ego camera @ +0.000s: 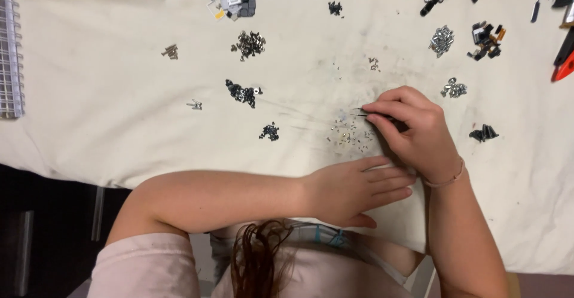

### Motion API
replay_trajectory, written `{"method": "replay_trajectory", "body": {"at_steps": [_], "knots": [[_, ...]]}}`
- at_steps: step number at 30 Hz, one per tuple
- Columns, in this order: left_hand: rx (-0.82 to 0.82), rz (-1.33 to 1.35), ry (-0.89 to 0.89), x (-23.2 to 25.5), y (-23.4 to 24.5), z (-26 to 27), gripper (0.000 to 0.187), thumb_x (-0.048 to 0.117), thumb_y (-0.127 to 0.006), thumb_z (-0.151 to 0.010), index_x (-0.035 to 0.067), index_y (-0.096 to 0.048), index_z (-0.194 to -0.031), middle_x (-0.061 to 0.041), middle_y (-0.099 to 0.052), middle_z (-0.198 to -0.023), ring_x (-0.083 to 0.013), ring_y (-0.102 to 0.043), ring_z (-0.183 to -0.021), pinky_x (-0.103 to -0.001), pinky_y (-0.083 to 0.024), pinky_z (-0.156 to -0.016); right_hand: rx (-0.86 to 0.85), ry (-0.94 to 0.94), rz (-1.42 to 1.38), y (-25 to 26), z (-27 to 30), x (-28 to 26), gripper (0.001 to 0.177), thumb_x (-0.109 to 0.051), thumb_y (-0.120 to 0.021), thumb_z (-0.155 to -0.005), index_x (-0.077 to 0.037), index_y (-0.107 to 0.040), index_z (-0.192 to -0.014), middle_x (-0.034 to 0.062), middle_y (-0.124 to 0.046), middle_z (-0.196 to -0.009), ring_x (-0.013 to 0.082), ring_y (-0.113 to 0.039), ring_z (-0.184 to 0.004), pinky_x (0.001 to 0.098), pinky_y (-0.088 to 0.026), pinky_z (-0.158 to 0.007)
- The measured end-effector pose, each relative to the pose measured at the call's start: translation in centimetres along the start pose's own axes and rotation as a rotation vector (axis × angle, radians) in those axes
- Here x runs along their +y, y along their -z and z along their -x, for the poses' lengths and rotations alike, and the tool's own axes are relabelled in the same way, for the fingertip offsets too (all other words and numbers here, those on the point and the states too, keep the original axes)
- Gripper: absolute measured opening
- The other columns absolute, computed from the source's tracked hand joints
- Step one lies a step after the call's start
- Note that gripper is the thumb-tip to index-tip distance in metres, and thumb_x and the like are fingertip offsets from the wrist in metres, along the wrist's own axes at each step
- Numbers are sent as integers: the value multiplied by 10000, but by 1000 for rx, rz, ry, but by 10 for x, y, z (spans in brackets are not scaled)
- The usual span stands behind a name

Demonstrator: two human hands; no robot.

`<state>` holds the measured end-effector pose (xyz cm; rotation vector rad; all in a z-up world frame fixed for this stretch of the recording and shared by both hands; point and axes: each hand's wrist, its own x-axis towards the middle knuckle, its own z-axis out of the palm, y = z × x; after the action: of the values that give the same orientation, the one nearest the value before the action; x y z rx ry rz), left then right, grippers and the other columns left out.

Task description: Using tweezers to precisely pick up and arrange tiny electronic components on a white workspace.

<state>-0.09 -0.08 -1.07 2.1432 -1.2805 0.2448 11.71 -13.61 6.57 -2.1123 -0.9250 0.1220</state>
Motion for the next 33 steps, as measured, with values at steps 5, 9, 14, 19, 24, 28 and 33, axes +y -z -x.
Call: {"method": "replay_trajectory", "body": {"at_steps": [5,9,14,19,24,28,33], "knots": [[6,-10,-10,-2,0,-2,782,577,-391,-988,8,-412,-1523,-172,-549,-1505,-330,-469,-1450,-556,-298,-1267,-43,53,6,-5,1,-4,51,13,-752,-959,-12,-777,-995,113,-706,-934,310,-697,-864,388,-570,-759],[-16,-30,-12,-1,1,-2,787,582,-411,-982,16,-403,-1529,-162,-544,-1507,-319,-455,-1454,-552,-307,-1259,-61,55,37,-6,3,-3,38,16,-752,-962,-12,-769,-982,104,-702,-938,313,-688,-870,392,-567,-752],[-68,-10,6,0,11,-4,771,569,-454,-978,34,-418,-1531,-139,-561,-1496,-299,-467,-1439,-532,-304,-1253,-70,69,57,-7,2,-2,41,22,-746,-966,-13,-768,-967,96,-698,-932,307,-684,-860,388,-568,-747],[-81,-49,0,-1,10,-4,784,577,-437,-983,27,-393,-1539,-147,-540,-1513,-298,-445,-1454,-526,-304,-1257,-69,77,67,-7,1,-2,52,21,-746,-960,-23,-773,-951,86,-705,-921,300,-686,-837,381,-573,-720],[-86,-22,2,0,12,-4,783,576,-441,-977,24,-405,-1531,-149,-543,-1508,-298,-448,-1450,-525,-298,-1257,-64,80,66,-8,3,-1,50,21,-745,-973,-17,-767,-948,88,-705,-930,299,-685,-845,383,-573,-728],[-111,-36,-1,0,14,-5,788,578,-430,-983,30,-383,-1547,-140,-542,-1516,-292,-440,-1456,-519,-282,-1262,-58,78,53,-8,1,-2,70,32,-735,-975,-22,-765,-944,89,-698,-923,297,-674,-820,381,-566,-721],[-104,-26,2,0,15,-4,797,577,-471,-974,24,-390,-1542,-148,-552,-1504,-297,-450,-1448,-523,-281,-1260,-54,66,52,-6,3,-4,49,23,-755,-960,-22,-766,-943,87,-703,-925,298,-682,-831,378,-562,-722]]}}
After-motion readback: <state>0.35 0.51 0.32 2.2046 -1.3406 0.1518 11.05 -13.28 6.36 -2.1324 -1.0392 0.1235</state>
